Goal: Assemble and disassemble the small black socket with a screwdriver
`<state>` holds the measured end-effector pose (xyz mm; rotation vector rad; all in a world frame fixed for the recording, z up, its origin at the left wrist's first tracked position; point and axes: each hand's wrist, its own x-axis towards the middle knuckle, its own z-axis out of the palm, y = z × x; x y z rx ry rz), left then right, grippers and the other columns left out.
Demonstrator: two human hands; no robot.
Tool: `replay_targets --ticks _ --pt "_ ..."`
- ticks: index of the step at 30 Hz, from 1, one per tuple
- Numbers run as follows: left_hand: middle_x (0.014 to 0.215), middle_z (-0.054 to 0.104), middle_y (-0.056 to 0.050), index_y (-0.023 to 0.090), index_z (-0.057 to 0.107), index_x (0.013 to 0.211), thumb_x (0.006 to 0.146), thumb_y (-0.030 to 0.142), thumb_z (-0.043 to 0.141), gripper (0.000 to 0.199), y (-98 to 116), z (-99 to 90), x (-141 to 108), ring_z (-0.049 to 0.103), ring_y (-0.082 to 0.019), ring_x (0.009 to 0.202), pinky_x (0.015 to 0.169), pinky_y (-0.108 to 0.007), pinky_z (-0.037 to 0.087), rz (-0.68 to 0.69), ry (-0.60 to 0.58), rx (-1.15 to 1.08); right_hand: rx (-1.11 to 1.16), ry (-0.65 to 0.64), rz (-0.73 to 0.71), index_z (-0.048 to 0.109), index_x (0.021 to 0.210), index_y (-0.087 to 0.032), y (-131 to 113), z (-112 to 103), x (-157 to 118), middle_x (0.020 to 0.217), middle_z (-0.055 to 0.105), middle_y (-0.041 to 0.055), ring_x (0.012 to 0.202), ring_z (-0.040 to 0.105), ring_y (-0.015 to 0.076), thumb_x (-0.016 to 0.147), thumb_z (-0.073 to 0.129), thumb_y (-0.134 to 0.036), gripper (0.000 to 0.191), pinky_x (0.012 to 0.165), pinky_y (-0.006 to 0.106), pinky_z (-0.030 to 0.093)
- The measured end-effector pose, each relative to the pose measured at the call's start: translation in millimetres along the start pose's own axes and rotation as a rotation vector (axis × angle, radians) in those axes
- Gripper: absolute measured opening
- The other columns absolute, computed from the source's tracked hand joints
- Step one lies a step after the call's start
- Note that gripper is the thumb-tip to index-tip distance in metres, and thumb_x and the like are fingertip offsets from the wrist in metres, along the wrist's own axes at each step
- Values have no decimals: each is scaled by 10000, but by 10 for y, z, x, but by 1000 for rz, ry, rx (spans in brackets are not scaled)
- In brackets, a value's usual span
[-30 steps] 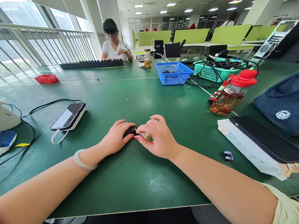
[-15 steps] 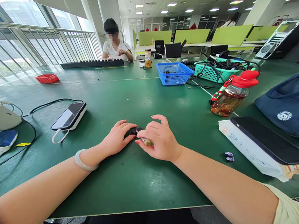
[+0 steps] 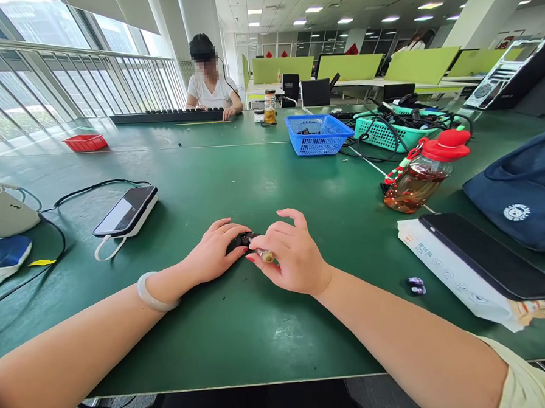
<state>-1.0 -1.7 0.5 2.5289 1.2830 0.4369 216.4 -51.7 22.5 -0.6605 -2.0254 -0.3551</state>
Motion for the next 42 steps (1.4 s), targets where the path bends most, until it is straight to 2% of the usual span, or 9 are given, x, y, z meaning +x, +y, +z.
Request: replay_targets --ticks 9,19,28,36,42 --pt "1395 621 -18 272 590 1329 959 364 520 388 1 1 -6 344 -341 1465 1255 -572 280 -8 0 -4 39 9 -79 554 881 -236 -46 -51 18 603 598 -74 542 538 118 922 579 -201 59 977 425 458" --pt "1391 627 -29 263 585 1323 965 376 518 382 -35 24 5 412 -303 1429 1264 -546 262 17 1 -14 60 19 -46 569 924 -222 24 -18 -15 654 654 -45 556 571 119 917 594 -187 43 972 428 469" --pt "1385 630 -16 264 594 1309 955 367 528 374 -21 21 7 376 -304 1452 1273 -536 252 7 4 -19 -4 -20 -122 559 912 -224 7 -3 -10 622 605 -67 568 550 114 943 591 -219 45 974 413 457" --pt "1371 639 -25 243 603 1290 948 340 523 364 -12 4 11 414 -294 1421 1283 -523 239 23 11 -23 -23 -50 -188 555 923 -215 3 -9 -4 643 630 -61 599 565 117 953 588 -229 46 990 420 440" --pt "1342 655 -30 253 618 1266 933 398 558 368 -15 7 27 397 -317 1434 1267 -557 257 12 27 -63 -25 -70 -198 569 924 -215 -9 19 -6 641 638 -59 604 557 121 960 580 -234 43 991 410 448"
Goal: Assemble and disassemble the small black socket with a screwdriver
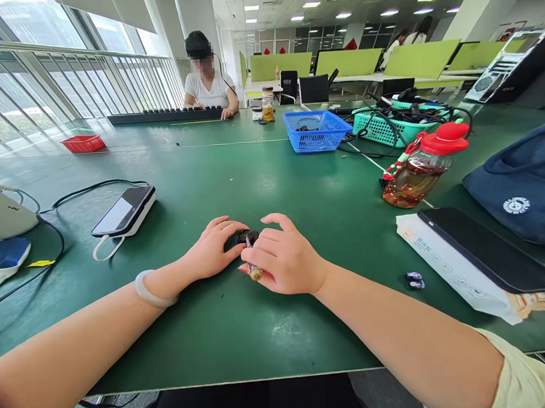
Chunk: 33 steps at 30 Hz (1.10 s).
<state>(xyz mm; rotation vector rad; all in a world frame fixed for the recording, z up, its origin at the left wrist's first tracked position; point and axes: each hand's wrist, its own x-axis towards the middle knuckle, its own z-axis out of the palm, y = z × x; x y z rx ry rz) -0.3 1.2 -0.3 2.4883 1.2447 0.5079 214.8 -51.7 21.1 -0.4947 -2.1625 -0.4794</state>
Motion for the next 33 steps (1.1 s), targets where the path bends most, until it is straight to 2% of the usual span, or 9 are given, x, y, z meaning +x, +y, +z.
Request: replay_targets --ticks 4,7,12,18,23,33 --pt "1272 685 -36 239 645 1174 878 374 650 326 -12 15 41 491 -292 1357 1268 -527 267 19 25 -8 13 -32 -29 580 896 -209 -32 20 5 634 632 -46 610 555 130 972 572 -253 88 991 409 452" --pt "1231 700 -37 237 658 1106 864 344 675 266 -11 19 62 532 -282 1308 1262 -519 281 29 50 -8 67 -17 24 581 906 -220 -33 29 6 633 625 -55 599 560 123 977 567 -267 86 977 403 460" --pt "1208 717 -48 233 674 1063 815 356 751 288 23 11 69 438 -336 1408 1210 -533 370 -39 40 -66 149 62 181 577 944 -230 21 39 -5 682 667 -54 573 587 103 970 587 -239 29 963 384 475" --pt "1189 724 -56 222 674 1064 816 357 742 291 33 19 73 414 -359 1429 1190 -538 397 -69 28 -82 110 65 172 575 959 -231 40 54 13 697 693 -59 565 587 103 981 591 -247 32 981 394 466" --pt "1153 731 -52 229 673 1048 814 377 736 285 25 26 76 420 -366 1423 1184 -546 401 -47 24 -106 92 65 229 588 951 -222 54 53 22 754 720 -41 599 613 106 991 587 -246 47 988 380 453" --pt "1188 727 -30 230 671 1070 874 388 670 252 36 18 47 403 -347 1435 1222 -549 340 -44 32 -24 58 50 116 577 933 -221 -9 7 47 666 671 -58 555 564 106 965 596 -242 43 975 404 464"
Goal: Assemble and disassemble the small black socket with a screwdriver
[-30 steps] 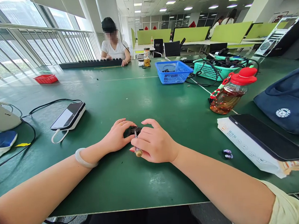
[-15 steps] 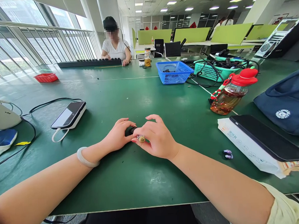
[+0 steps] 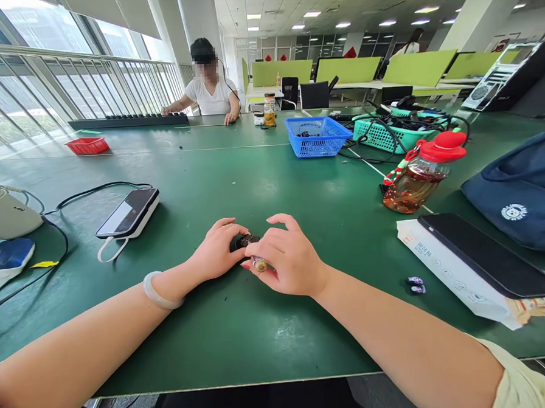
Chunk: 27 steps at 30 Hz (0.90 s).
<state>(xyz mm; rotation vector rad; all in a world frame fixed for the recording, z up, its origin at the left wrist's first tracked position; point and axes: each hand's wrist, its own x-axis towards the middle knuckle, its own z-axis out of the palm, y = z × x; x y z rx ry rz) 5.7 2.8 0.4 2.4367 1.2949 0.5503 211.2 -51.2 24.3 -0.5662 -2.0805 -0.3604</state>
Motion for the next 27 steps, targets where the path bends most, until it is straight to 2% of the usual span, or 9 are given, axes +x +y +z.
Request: replay_targets --ticks 6,9,12,16,20,27 --pt "1207 721 -28 241 665 1089 881 374 656 248 13 -6 -16 384 -353 1448 1220 -563 337 3 -6 11 -11 9 -24 604 922 -210 2 -20 -29 639 641 -61 550 555 108 919 623 -203 21 952 412 484" --pt "1199 718 -43 239 654 1090 873 346 652 242 14 -1 -21 387 -349 1451 1211 -569 349 1 1 23 -24 -12 -118 612 897 -189 -37 -20 -24 639 631 -49 579 557 118 926 628 -214 42 951 422 483" --pt "1198 711 -55 237 641 1081 868 331 642 233 4 11 -21 394 -352 1447 1194 -581 368 -2 16 28 -24 -71 -225 634 838 -184 -94 -24 -7 620 601 -45 597 525 115 947 626 -246 126 930 382 496" --pt "1207 705 -54 235 627 1086 858 316 640 242 -5 19 -16 384 -352 1452 1193 -579 373 -15 12 14 -40 -130 -328 653 762 -184 -123 -26 17 581 548 -43 580 442 115 961 615 -249 212 809 310 506" --pt "1203 706 -53 226 623 1088 855 296 641 244 2 10 -10 386 -352 1446 1199 -563 372 -16 -4 14 -66 -141 -349 657 760 -197 -84 -13 16 579 537 -39 586 415 125 969 603 -248 222 707 285 483" --pt "1208 706 -49 234 623 1090 853 290 641 244 9 -11 -10 388 -354 1447 1187 -563 386 -23 -14 12 -82 -143 -337 647 768 -210 -60 -10 -16 589 512 -43 597 412 125 964 619 -254 202 710 286 462"
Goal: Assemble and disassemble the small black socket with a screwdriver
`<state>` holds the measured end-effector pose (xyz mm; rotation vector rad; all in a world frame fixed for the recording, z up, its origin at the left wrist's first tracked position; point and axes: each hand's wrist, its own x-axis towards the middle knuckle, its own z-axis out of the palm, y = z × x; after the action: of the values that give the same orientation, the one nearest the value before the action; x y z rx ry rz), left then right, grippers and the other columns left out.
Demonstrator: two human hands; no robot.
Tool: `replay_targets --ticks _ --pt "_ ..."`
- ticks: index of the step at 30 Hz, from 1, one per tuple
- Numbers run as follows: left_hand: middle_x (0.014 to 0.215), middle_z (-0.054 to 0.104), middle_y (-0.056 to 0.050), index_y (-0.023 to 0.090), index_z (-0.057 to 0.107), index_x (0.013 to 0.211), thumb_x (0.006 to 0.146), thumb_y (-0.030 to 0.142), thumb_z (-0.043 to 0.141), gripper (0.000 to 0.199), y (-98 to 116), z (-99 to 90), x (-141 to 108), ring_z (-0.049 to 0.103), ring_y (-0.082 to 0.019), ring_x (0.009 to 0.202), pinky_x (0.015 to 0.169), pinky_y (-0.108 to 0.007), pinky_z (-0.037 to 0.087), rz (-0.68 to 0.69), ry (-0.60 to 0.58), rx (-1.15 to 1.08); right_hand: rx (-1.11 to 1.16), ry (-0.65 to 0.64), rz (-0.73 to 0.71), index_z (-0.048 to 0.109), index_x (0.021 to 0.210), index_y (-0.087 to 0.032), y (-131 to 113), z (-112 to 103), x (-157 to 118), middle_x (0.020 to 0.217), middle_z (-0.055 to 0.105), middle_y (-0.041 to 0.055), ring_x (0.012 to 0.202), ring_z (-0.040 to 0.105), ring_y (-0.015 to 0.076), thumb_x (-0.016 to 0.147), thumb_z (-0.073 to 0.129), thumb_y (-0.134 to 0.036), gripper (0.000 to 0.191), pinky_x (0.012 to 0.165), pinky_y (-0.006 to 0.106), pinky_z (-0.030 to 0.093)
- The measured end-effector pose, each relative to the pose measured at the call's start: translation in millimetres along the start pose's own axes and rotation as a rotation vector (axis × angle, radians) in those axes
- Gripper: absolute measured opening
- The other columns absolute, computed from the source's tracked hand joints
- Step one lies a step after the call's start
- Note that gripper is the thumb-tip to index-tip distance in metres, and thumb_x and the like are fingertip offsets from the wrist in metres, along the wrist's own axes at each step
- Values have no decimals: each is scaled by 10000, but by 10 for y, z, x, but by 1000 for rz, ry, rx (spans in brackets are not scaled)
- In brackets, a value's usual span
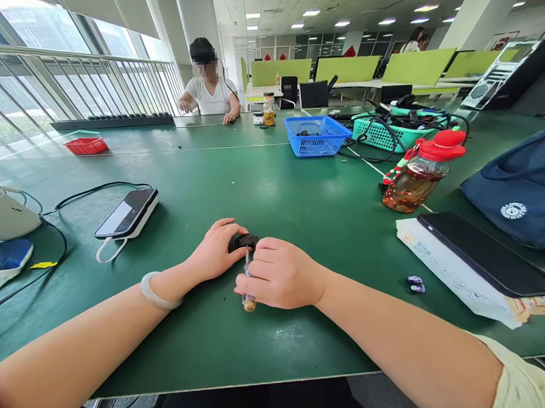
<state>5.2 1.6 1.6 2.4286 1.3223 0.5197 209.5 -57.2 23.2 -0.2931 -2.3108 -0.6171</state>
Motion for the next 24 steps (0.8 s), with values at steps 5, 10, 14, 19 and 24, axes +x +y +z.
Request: replay_targets --ticks 5,10,14,19,24 --pt "1219 705 -51 228 621 1090 852 296 653 249 -4 -1 6 385 -355 1448 1191 -558 380 -7 -3 -4 5 -4 -6 651 774 -201 1 1 -1 598 512 -40 599 421 123 956 638 -271 196 710 292 455" --pt "1218 706 -47 231 621 1083 851 303 663 247 -17 10 8 394 -348 1444 1194 -548 382 -2 2 -12 14 8 7 646 752 -208 3 -10 23 582 518 -42 592 408 122 973 605 -265 232 702 273 469" --pt "1213 707 -45 235 624 1080 848 301 663 245 -33 14 8 397 -347 1441 1190 -547 385 5 9 -15 33 25 14 650 753 -199 3 -6 23 576 526 -40 589 403 125 960 618 -257 217 694 272 479" --pt "1212 706 -44 234 621 1084 852 308 656 246 -36 15 8 394 -354 1439 1183 -553 389 8 6 -19 33 28 21 645 752 -206 -3 13 9 581 530 -41 591 405 126 966 610 -261 223 698 270 479" --pt "1219 706 -51 224 619 1093 844 292 661 261 -21 9 9 390 -353 1442 1192 -542 377 -1 -4 -14 44 40 22 656 744 -191 -11 9 9 572 521 -36 594 391 129 950 631 -256 217 685 275 469"
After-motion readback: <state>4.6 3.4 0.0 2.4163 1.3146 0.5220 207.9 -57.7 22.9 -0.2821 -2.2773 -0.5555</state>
